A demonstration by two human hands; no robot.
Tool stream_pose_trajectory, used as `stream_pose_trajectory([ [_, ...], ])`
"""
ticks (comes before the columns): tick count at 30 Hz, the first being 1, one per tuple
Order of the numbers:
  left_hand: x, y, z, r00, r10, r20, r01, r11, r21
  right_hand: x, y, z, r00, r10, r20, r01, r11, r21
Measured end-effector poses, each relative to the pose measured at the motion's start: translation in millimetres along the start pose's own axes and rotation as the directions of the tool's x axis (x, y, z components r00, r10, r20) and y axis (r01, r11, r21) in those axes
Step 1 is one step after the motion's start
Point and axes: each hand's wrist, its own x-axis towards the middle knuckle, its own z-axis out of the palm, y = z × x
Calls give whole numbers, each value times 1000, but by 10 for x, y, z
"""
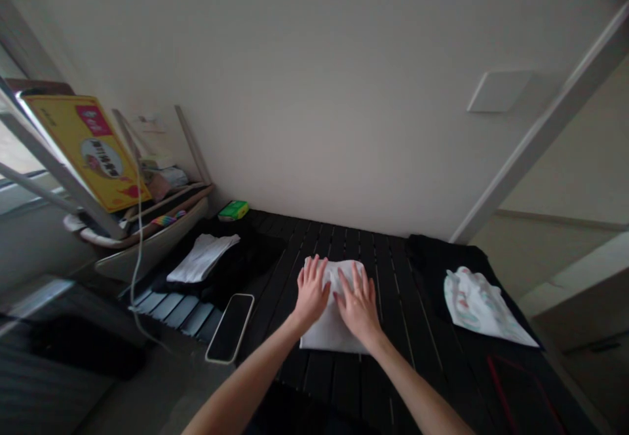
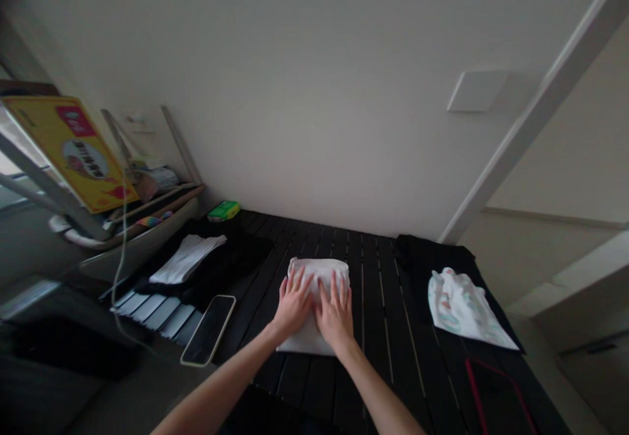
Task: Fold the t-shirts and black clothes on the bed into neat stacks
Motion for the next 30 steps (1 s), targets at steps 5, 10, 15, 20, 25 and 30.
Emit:
stream_pose_trajectory([
  [5, -421, -99, 381, 988, -35, 152, 16, 993, 120, -331, 54, 516, 980, 102, 170, -106, 994, 13],
  [10, -430, -67, 370, 972, -235, -7, 233, 957, 171, -299, 70, 528, 933, 356, 54, -354, 934, -40],
  [15, -531, 46, 369, 968, -252, -2, 248, 948, 199, -334, 85, 426, 949, 301, 93, -304, 952, 19],
  [20, -654, 284, 382, 974, -205, 94, 195, 975, 105, -490, 202, 313, 953, 272, 133, -286, 953, 104],
  [25, -539, 823, 473, 986, -39, 164, 60, 991, -124, -519, 519, -65, 960, 275, 58, -279, 958, 69],
  [30, -26, 1569, 667, 983, 146, 115, -87, 910, -405, -294, 1110, -792, 947, 302, -106, -317, 933, -169],
])
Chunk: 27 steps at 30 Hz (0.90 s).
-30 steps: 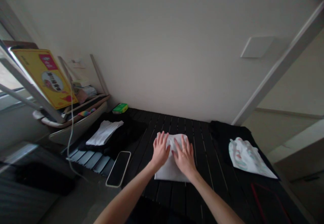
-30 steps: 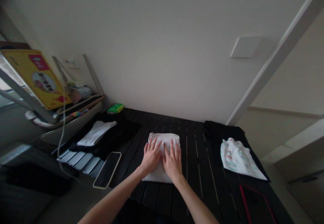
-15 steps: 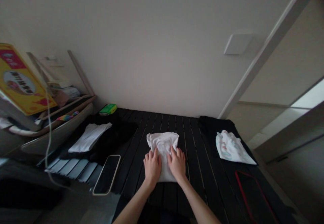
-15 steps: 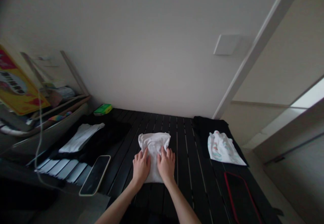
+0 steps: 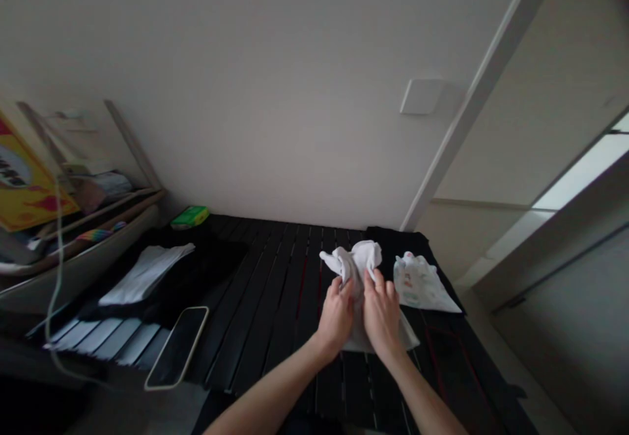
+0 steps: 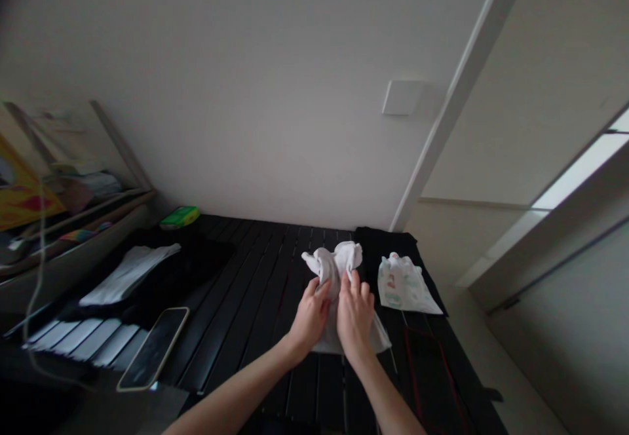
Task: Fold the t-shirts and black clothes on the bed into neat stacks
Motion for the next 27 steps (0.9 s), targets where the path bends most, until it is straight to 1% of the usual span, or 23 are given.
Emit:
stream_pose_trajectory([
  [2, 288, 208, 123, 995, 97, 30, -94, 991, -95, 284, 297, -216, 995, 24, -95, -31, 996, -78],
  [4, 496, 378, 205, 979, 191, 70, -181, 975, -132, 573, 587, -356, 981, 80, -178, -108, 982, -153],
  [6, 572, 473, 242, 965, 242, 102, -232, 968, -100, 787, 818, -381, 966, 128, -225, -178, 959, -219],
  [7, 556, 483, 247, 963, 245, 114, -238, 969, -68, 840, 892, -343, 963, 139, -229, -194, 951, -240],
  [8, 508, 462, 244, 964, 237, 124, -235, 972, -34, 848, 929, -270, 966, 136, -218, -190, 949, -250],
  [10, 346, 332, 218, 969, 199, 148, -206, 978, 32, 726, 881, -32, 984, 99, -149, -133, 964, -232],
  [13, 35, -41, 102, 978, 121, 168, -145, 980, 134, 293, 576, 446, 1000, 12, 13, -10, 989, -147],
  [15, -161, -345, -62, 987, 80, 136, -108, 971, 214, -35, 343, 737, 992, -35, 120, 47, 994, -98],
  [16, -250, -500, -178, 992, 62, 110, -89, 962, 259, -174, 251, 852, 987, -38, 155, 51, 995, -81],
  [18, -407, -801, -481, 999, 19, 40, -32, 935, 352, -369, 148, 1011, 981, -35, 193, 49, 996, -69],
  [20, -534, -1084, -874, 998, -38, -58, 60, 890, 452, -448, 143, 1097, 981, -38, 189, 52, 996, -73],
  [22, -627, -1347, -1341, 978, -93, -184, 181, 814, 552, -454, 188, 1147, 984, -57, 169, 70, 995, -72],
  [24, -683, -1589, -1862, 941, -129, -312, 308, 705, 638, -441, 234, 1188, 986, -75, 148, 85, 994, -63],
  [25, -700, -1702, -2132, 913, -135, -384, 376, 642, 668, -439, 248, 1208, 987, -80, 138, 89, 994, -61],
  [27, -719, -1909, -2666, 836, -150, -528, 523, 514, 680, -450, 258, 1250, 989, -82, 123, 91, 994, -67],
])
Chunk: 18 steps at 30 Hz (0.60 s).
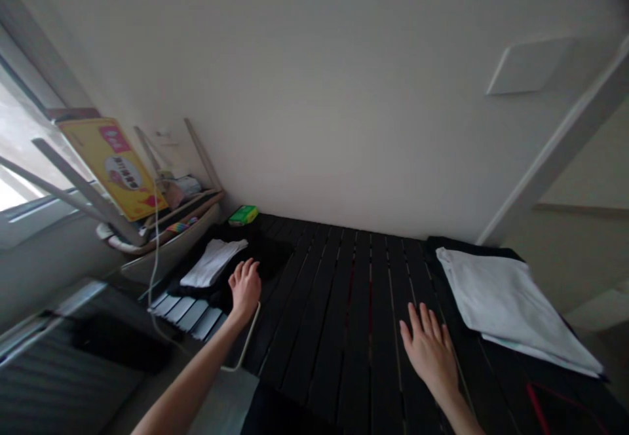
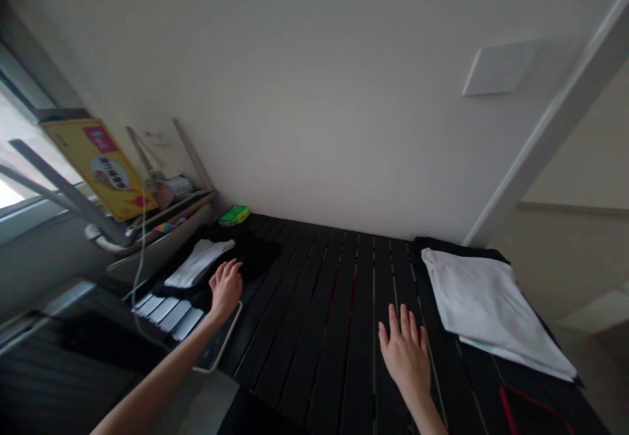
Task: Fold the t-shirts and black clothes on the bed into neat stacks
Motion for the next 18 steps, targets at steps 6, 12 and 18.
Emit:
stream_pose_trajectory([
  [6, 529, -966, -186, 917, -372, 143, 349, 923, 164, -37, -14, 108, 999, -15, -37, 15, 1000, -14],
  [12, 433, -1008, -104, 927, -371, 49, 365, 926, 102, -24, -5, 138, 998, -27, -51, 27, 1000, -9],
  [18, 352, -418, -363, 949, -168, -267, 37, 899, -436, -25, 11, 144, 998, -18, -62, 22, 998, 59],
])
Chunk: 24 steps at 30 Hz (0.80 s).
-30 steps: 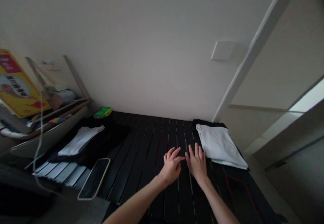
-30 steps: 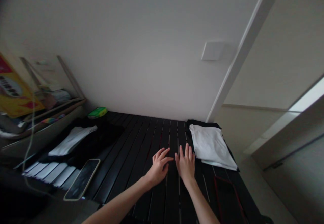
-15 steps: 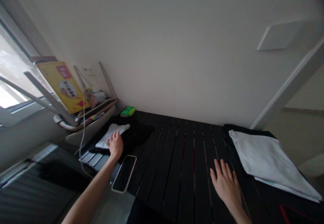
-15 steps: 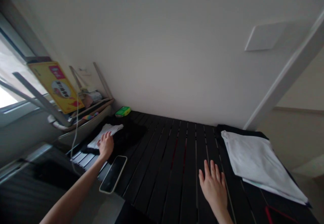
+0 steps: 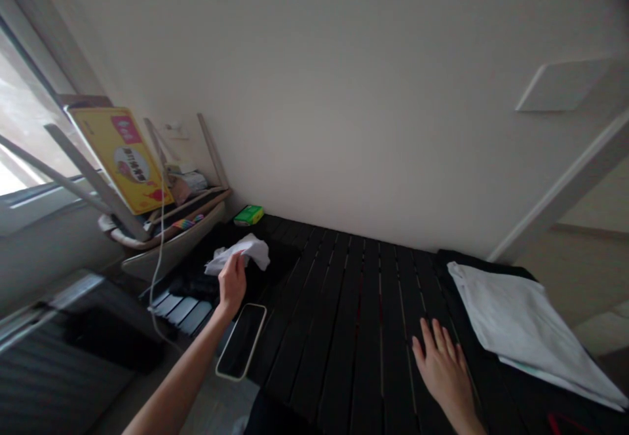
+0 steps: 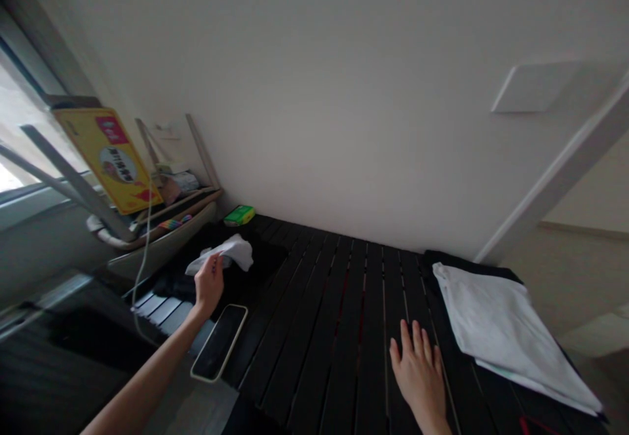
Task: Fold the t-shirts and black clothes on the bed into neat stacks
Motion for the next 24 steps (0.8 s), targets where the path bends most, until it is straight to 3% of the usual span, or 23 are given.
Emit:
stream_pose_trajectory([
  [6, -8, 1227, -210, 997, -20, 71, 44, 938, -345, 82, -313, -158, 998, 19, -57, -4, 968, 251],
  [9, 20, 1515, -107, 979, -10, 204, 96, 905, -414, 193, -578, -320, 996, -15, -89, 52, 902, 428],
  [13, -87, 1393, 266, 883, 26, 469, 196, 887, -418, 367, -729, -554, 996, 94, -9, -70, 798, 598],
  [16, -409, 1147, 500, 832, 50, 553, 188, 912, -365, 406, -751, -757, 981, 143, 135, -196, 713, 674],
  [18, -717, 1013, 582, 787, 49, 615, 164, 945, -284, 333, -837, -894, 969, 106, 223, -236, 658, 715],
  [22, -1292, 946, 608, 567, 116, 816, 32, 986, -162, -71, -1295, -1044, 914, -87, 396, -270, 599, 754],
  [24, -1456, 1004, 597, 551, 105, 828, -37, 994, -101, -310, -1584, -1030, 893, -174, 414, -238, 598, 765],
])
